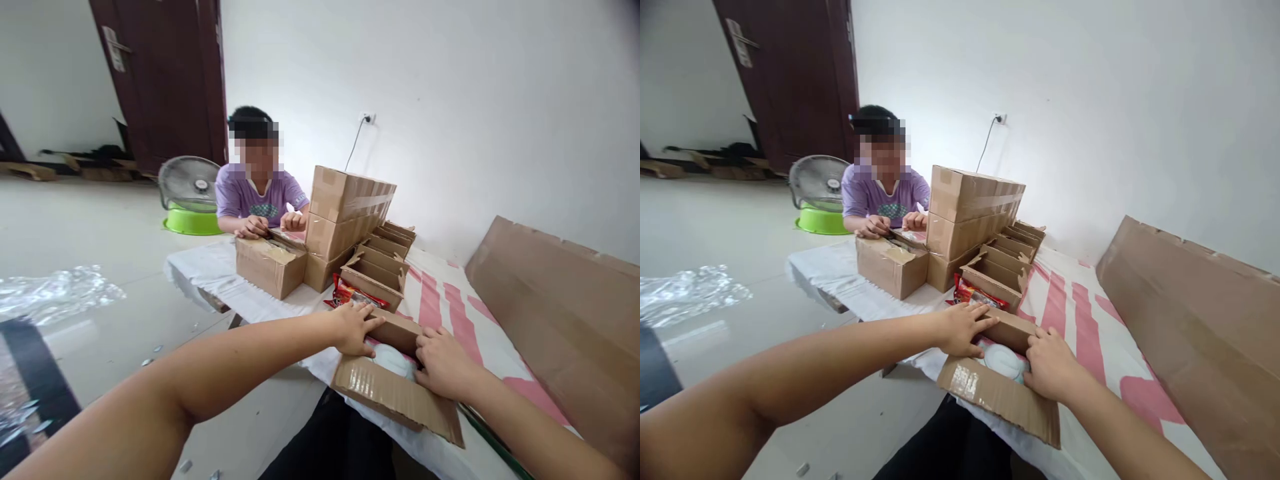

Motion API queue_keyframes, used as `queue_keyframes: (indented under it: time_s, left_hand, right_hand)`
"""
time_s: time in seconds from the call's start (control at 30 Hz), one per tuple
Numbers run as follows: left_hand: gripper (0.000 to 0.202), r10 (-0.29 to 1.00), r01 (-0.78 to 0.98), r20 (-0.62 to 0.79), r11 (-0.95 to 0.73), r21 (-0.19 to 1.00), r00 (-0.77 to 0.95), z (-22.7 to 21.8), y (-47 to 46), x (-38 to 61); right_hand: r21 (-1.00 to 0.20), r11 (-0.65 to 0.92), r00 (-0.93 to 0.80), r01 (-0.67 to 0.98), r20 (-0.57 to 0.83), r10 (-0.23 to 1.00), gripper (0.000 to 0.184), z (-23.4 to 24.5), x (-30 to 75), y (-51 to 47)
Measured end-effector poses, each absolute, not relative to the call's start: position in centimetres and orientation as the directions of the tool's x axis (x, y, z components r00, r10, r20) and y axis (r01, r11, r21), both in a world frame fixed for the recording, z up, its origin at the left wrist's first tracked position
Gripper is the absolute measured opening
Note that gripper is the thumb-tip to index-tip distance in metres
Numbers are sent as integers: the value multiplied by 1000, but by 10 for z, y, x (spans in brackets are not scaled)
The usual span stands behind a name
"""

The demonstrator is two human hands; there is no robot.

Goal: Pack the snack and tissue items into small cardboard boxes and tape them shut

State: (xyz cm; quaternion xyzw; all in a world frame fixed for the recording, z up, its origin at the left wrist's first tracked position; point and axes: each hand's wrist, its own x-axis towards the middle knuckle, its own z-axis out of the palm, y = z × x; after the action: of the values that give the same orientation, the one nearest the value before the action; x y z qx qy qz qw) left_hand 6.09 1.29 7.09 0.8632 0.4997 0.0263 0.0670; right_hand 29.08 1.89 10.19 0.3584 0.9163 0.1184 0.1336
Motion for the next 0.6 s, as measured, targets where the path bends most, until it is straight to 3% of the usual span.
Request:
queue_keyframes:
  time_s: [0.17, 0.3, 0.4, 0.6]
  left_hand:
    - [83, 884, 875, -36, -455, 164, 466, 69, 15, 63]
    - [80, 880, 869, -15, -465, 171, 474, 66, 14, 62]
    - [77, 878, 867, -2, -472, 161, 479, 66, 12, 61]
    - [77, 876, 875, -51, -472, 109, 479, 70, 11, 62]
  right_hand:
    - [286, 766, -710, 575, -290, 641, 32, 100, 292, 22]
    - [323, 763, -760, 560, -165, 628, 33, 104, 292, 20]
    - [368, 722, -763, 586, -50, 644, 22, 113, 296, 17]
    - [413, 596, -645, 688, -26, 763, 26, 114, 333, 27]
